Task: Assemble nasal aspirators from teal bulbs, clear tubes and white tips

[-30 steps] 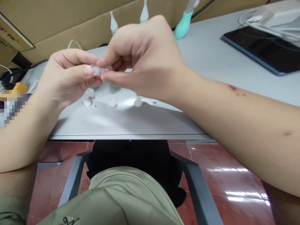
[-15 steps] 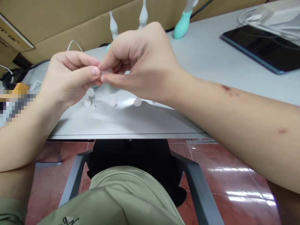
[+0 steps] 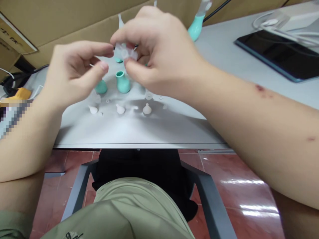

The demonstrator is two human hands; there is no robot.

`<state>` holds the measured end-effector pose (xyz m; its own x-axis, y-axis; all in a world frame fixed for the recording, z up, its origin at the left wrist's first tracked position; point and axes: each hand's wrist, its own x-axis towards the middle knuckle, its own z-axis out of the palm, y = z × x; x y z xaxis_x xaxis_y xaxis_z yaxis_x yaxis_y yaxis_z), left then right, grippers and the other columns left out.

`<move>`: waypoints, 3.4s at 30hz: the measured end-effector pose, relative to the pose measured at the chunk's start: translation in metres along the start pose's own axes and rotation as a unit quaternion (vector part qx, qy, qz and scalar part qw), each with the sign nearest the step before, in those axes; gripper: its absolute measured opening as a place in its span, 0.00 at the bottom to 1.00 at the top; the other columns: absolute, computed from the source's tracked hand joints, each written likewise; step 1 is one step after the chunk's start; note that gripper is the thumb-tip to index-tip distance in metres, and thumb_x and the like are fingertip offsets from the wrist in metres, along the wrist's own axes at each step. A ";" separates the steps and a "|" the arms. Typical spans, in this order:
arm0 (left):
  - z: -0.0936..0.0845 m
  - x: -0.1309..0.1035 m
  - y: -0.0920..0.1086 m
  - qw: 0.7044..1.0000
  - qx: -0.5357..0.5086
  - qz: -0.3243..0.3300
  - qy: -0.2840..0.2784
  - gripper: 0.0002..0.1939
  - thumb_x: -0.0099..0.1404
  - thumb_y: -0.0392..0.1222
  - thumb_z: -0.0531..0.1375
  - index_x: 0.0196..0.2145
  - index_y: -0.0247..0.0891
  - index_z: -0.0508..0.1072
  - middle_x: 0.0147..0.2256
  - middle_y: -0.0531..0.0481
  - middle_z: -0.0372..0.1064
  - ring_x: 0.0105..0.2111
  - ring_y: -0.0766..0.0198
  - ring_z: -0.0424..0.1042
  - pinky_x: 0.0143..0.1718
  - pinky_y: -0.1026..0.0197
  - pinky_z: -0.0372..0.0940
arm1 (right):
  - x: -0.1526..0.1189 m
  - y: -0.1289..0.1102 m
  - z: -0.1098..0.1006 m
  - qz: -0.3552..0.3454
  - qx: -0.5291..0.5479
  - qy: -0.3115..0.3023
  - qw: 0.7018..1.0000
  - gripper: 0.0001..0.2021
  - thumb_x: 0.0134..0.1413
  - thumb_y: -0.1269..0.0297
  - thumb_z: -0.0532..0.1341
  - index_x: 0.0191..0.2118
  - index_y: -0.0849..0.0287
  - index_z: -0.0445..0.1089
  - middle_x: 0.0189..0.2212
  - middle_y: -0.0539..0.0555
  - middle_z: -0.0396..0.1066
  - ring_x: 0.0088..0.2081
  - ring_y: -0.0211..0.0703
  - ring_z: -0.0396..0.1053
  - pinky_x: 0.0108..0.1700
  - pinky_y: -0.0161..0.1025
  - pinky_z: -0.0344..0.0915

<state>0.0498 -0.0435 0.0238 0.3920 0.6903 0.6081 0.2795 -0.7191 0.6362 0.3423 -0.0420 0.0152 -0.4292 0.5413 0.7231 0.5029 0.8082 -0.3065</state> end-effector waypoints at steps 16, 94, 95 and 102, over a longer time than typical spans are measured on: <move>0.010 0.000 0.015 0.959 0.251 0.013 -0.132 0.11 0.64 0.43 0.76 0.45 0.52 0.90 0.40 0.51 0.92 0.35 0.49 0.85 0.42 0.42 0.80 | 0.000 0.000 -0.007 0.154 0.218 -0.023 0.964 0.18 0.62 0.55 0.80 0.57 0.40 0.95 0.45 0.51 0.89 0.46 0.49 0.88 0.49 0.49 0.80; 0.014 -0.033 0.007 0.998 0.043 -0.019 -0.038 0.29 0.83 0.73 0.77 0.61 0.45 0.95 0.51 0.40 0.94 0.38 0.49 0.89 0.35 0.46 0.90 | -0.001 -0.026 0.010 0.168 0.402 0.013 0.900 0.19 0.45 0.58 0.98 0.31 0.49 0.90 0.36 0.54 0.86 0.43 0.53 0.86 0.47 0.50 0.87; 0.014 -0.033 0.006 0.998 0.047 -0.023 -0.041 0.31 0.83 0.74 0.76 0.62 0.45 0.95 0.53 0.40 0.94 0.40 0.48 0.90 0.37 0.45 0.90 | -0.001 -0.026 0.010 0.175 0.404 0.015 0.898 0.19 0.45 0.58 0.98 0.31 0.49 0.90 0.36 0.54 0.86 0.43 0.53 0.86 0.49 0.50 0.87; 0.016 -0.032 -0.012 0.998 0.050 -0.006 -0.044 0.38 0.84 0.83 0.68 0.64 0.48 0.93 0.54 0.39 0.92 0.36 0.51 0.85 0.34 0.46 0.85 | 0.001 -0.030 0.009 0.181 0.413 -0.026 0.892 0.22 0.45 0.55 0.98 0.32 0.47 0.86 0.40 0.55 0.91 0.47 0.60 0.89 0.56 0.56 0.91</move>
<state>0.0484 -0.0576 -0.0110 0.4623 0.6921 0.5543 0.3694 -0.7186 0.5892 0.3198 -0.0635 0.0197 -0.3948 0.7949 0.4607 -0.0993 0.4616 -0.8815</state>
